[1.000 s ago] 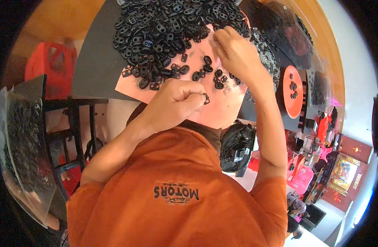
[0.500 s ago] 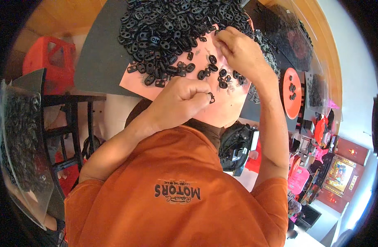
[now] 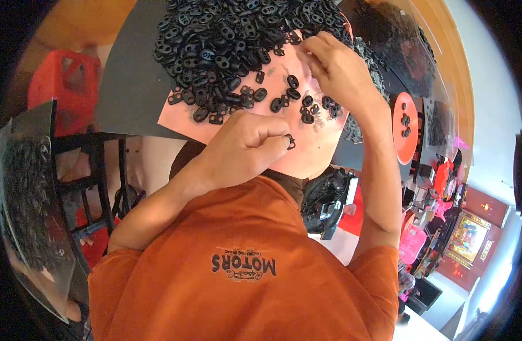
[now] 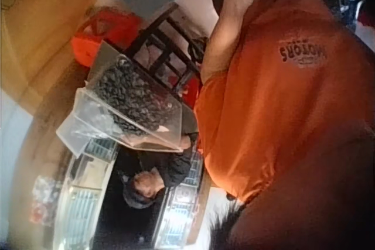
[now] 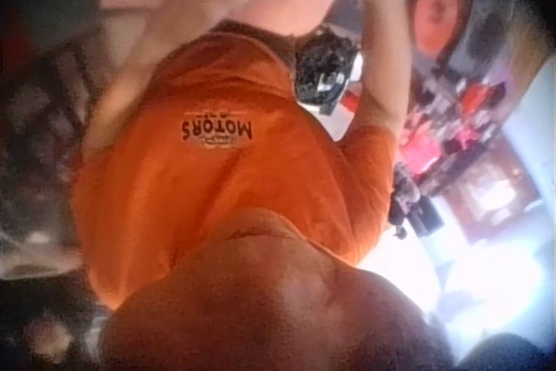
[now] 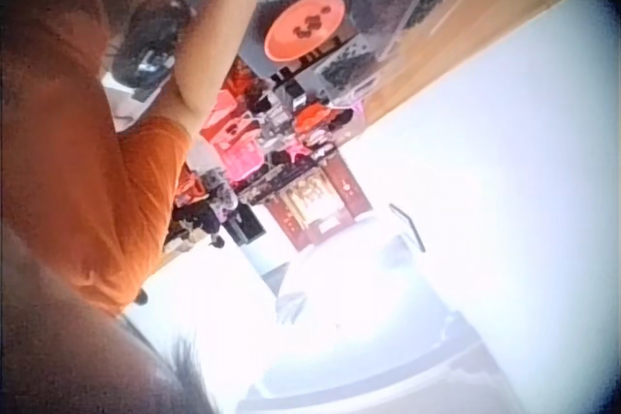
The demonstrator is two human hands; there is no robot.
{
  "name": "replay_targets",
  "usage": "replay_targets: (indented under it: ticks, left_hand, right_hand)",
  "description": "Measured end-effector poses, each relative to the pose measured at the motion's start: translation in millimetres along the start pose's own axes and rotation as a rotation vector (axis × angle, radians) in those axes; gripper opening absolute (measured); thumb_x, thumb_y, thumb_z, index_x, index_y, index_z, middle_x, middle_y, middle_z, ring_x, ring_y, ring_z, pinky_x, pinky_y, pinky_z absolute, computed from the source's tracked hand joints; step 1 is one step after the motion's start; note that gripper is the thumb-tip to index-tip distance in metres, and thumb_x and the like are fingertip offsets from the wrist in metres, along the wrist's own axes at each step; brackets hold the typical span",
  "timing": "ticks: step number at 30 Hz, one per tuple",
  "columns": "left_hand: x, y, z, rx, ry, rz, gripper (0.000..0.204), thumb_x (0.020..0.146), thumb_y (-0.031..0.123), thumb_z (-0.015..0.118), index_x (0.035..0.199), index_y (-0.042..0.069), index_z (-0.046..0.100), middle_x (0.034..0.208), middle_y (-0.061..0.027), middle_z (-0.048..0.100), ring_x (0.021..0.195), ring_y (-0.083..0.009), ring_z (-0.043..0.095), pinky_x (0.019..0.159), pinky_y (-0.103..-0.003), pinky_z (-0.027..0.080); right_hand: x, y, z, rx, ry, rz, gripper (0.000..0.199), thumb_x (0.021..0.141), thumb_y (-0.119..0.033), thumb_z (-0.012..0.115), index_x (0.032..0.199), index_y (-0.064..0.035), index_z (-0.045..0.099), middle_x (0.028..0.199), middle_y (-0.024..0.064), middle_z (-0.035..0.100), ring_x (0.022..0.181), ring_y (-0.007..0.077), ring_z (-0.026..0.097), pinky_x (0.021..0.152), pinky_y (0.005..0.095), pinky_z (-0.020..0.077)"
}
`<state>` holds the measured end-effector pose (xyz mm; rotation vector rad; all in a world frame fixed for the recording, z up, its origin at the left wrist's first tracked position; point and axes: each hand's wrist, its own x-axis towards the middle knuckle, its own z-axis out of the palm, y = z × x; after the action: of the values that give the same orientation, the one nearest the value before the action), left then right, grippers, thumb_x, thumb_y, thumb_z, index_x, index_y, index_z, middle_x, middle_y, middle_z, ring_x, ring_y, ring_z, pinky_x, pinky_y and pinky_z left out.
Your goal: The person repeatedly picks up small black plastic buckles and metal springs from a table, inserts the springs into the buckles, and places the assembled units onto a pink sheet. The process is continuous and repetitive throughout the clip.
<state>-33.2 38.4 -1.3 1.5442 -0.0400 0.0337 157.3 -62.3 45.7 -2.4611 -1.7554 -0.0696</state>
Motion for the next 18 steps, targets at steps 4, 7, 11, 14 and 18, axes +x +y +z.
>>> replay_targets:
  ticks: [4, 7, 11, 14, 18]
  left_hand:
    - [-1.3, 1.4, 0.7, -0.027, -0.002, -0.017, 0.02, 0.081, 0.012, 0.047, 0.064, 0.002, 0.045, 0.055, 0.0034, 0.035, 0.052, -0.0038, 0.033, 0.045, -0.024, 0.027]
    - [-0.6, 2.0, 0.7, -0.029, 0.001, -0.022, 0.02, 0.081, 0.012, 0.047, 0.065, 0.002, 0.046, 0.056, 0.0036, 0.036, 0.053, -0.0035, 0.033, 0.045, -0.024, 0.027]
    - [0.8, 2.4, 0.6, -0.038, -0.019, -0.029, 0.018, 0.081, 0.011, 0.047, 0.066, 0.002, 0.048, 0.056, 0.0029, 0.038, 0.053, -0.004, 0.034, 0.046, -0.024, 0.028]
    - [0.8, -0.2, 1.5, 0.007, 0.0, -0.007, 0.018, 0.081, 0.01, 0.047, 0.065, 0.001, 0.048, 0.056, 0.0017, 0.039, 0.053, -0.0053, 0.035, 0.047, -0.025, 0.029]
    - [1.5, 3.3, 0.4, 0.048, -0.016, -0.021, 0.019, 0.081, 0.01, 0.047, 0.064, 0.001, 0.049, 0.055, 0.0005, 0.04, 0.053, -0.0067, 0.037, 0.048, -0.026, 0.031]
  right_hand:
    - [0.6, 8.4, 6.1, 0.069, 0.095, -0.004, 0.014, 0.084, -0.016, 0.053, 0.093, -0.0046, 0.055, 0.085, 0.011, 0.055, 0.077, 0.0316, 0.056, 0.065, 0.038, 0.0448]
    - [6.4, 7.0, 11.3, 0.074, 0.129, -0.008, 0.014, 0.083, -0.014, 0.054, 0.093, -0.0047, 0.055, 0.086, 0.0113, 0.055, 0.076, 0.0313, 0.056, 0.066, 0.038, 0.0449]
    - [9.0, 2.8, 7.2, 0.079, 0.051, 0.026, 0.015, 0.082, -0.013, 0.055, 0.095, -0.0047, 0.056, 0.086, 0.0123, 0.056, 0.076, 0.0315, 0.056, 0.066, 0.0377, 0.0448]
    - [-0.5, 6.6, 0.6, 0.019, -0.058, -0.017, 0.016, 0.082, -0.012, 0.054, 0.095, -0.0041, 0.056, 0.084, 0.0129, 0.056, 0.075, 0.0315, 0.056, 0.065, 0.0372, 0.0447]
    - [-5.8, 11.6, 0.0, 0.127, 0.025, -0.011, 0.018, 0.083, -0.018, 0.051, 0.093, -0.0046, 0.058, 0.081, 0.0153, 0.055, 0.077, 0.0354, 0.057, 0.065, 0.0441, 0.0463]
